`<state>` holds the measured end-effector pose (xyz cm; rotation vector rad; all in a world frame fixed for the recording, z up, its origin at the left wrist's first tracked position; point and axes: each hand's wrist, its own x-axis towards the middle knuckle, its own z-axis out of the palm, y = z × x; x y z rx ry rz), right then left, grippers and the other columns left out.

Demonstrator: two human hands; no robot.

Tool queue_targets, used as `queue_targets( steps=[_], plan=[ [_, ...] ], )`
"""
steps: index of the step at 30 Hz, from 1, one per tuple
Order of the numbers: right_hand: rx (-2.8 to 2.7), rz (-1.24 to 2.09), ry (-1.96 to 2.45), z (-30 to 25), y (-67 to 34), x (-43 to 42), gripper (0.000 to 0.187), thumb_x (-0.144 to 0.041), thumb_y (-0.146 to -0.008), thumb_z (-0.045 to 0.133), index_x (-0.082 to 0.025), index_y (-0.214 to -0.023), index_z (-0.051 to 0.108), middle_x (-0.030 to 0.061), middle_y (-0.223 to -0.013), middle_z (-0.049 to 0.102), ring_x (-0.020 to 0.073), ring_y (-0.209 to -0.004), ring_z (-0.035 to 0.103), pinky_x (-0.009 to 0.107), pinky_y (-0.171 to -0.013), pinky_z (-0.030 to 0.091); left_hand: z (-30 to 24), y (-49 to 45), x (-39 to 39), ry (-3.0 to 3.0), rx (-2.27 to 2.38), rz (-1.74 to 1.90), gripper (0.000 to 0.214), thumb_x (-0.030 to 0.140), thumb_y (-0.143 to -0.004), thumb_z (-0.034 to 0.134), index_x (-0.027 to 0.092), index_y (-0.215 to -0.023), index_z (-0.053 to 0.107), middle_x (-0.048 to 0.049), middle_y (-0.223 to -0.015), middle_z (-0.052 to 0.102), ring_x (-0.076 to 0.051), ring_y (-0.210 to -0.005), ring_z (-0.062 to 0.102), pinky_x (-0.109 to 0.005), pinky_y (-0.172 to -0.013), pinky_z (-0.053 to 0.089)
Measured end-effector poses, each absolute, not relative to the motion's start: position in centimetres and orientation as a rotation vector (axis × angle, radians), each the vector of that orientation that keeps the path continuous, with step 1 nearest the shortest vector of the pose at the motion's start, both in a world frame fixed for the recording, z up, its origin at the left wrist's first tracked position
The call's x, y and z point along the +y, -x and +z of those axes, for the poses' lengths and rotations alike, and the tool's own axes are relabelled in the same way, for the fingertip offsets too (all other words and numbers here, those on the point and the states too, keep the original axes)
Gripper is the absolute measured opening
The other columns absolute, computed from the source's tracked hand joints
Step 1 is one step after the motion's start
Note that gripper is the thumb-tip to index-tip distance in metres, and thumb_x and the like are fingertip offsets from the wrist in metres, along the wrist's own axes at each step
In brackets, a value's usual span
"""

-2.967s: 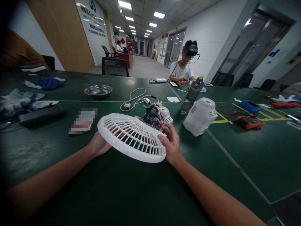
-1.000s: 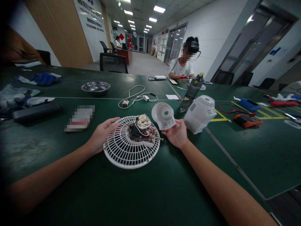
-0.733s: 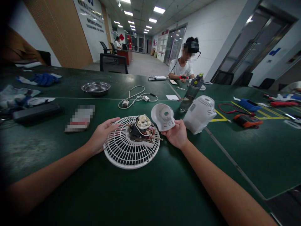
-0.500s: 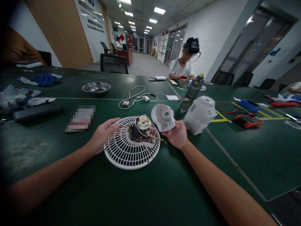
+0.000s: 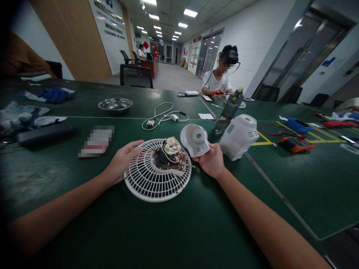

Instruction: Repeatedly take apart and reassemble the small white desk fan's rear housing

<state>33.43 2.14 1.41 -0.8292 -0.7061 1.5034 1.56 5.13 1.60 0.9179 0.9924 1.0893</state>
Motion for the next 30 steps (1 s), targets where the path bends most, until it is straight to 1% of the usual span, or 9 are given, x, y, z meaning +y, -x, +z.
queue_targets(
  steps=[3, 7, 12, 24, 26, 30],
  plan=[
    [-0.736, 1.526, 0.786, 1.13, -33.73, 2.28, 0.036, -0.045, -0.082, 0.051, -0.025, -0.107, 0.069, 0.0029, -0.103, 0.076, 0.0221, -0.088, 0.068, 0.034, -0.068, 0.057, 1.48, -1.56, 5.21, -0.915, 0.989, 1.096, 0.042, 0.011, -0.093, 0.064, 0.012, -0.136, 0.059, -0.0108, -0.099, 0.075, -0.018, -0.080, 0.075, -0.027, -0.071, 0.063],
    [-0.771, 1.532, 0.763, 1.10, -33.79, 2.26, 0.036, -0.047, -0.085, 0.051, -0.025, -0.107, 0.070, 0.0024, -0.104, 0.077, 0.0213, -0.089, 0.069, 0.034, -0.070, 0.059, 1.40, -1.42, 5.23, -0.929, 0.985, 1.080, 0.044, 0.013, -0.094, 0.065, 0.013, -0.137, 0.058, -0.0121, -0.107, 0.075, -0.019, -0.084, 0.075, -0.028, -0.073, 0.064],
    [-0.756, 1.534, 0.765, 1.35, -33.51, 2.19, 0.036, -0.049, -0.086, 0.051, -0.026, -0.106, 0.070, 0.0012, -0.103, 0.077, 0.0199, -0.085, 0.070, 0.032, -0.070, 0.060, 1.63, -1.49, 5.07, -0.923, 0.989, 1.076, 0.044, 0.012, -0.094, 0.064, 0.013, -0.137, 0.058, -0.0130, -0.110, 0.075, -0.019, -0.084, 0.075, -0.028, -0.071, 0.064],
    [-0.765, 1.528, 0.775, 1.42, -33.38, 2.17, 0.037, -0.050, -0.085, 0.054, -0.025, -0.108, 0.069, 0.0005, -0.100, 0.077, 0.0180, -0.079, 0.068, 0.032, -0.070, 0.059, 1.99, -1.58, 4.93, -0.935, 1.003, 1.060, 0.043, 0.012, -0.095, 0.063, 0.014, -0.138, 0.057, -0.0119, -0.108, 0.075, -0.018, -0.086, 0.075, -0.027, -0.073, 0.064],
    [-0.766, 1.527, 0.778, 1.52, -33.29, 2.18, 0.037, -0.050, -0.086, 0.054, -0.025, -0.108, 0.069, 0.0007, -0.100, 0.077, 0.0180, -0.078, 0.068, 0.031, -0.070, 0.059, 1.92, -1.60, 4.97, -0.937, 1.007, 1.062, 0.044, 0.012, -0.095, 0.063, 0.013, -0.138, 0.057, -0.0118, -0.106, 0.075, -0.018, -0.085, 0.075, -0.027, -0.073, 0.064],
    [-0.764, 1.524, 0.784, 1.68, -33.11, 2.12, 0.036, -0.048, -0.087, 0.053, -0.025, -0.107, 0.070, 0.0014, -0.097, 0.077, 0.0180, -0.077, 0.067, 0.030, -0.067, 0.057, 1.69, -1.64, 5.09, -0.919, 0.995, 1.087, 0.043, 0.011, -0.094, 0.063, 0.012, -0.137, 0.058, -0.0129, -0.108, 0.075, -0.018, -0.083, 0.075, -0.027, -0.072, 0.064]
  ],
)
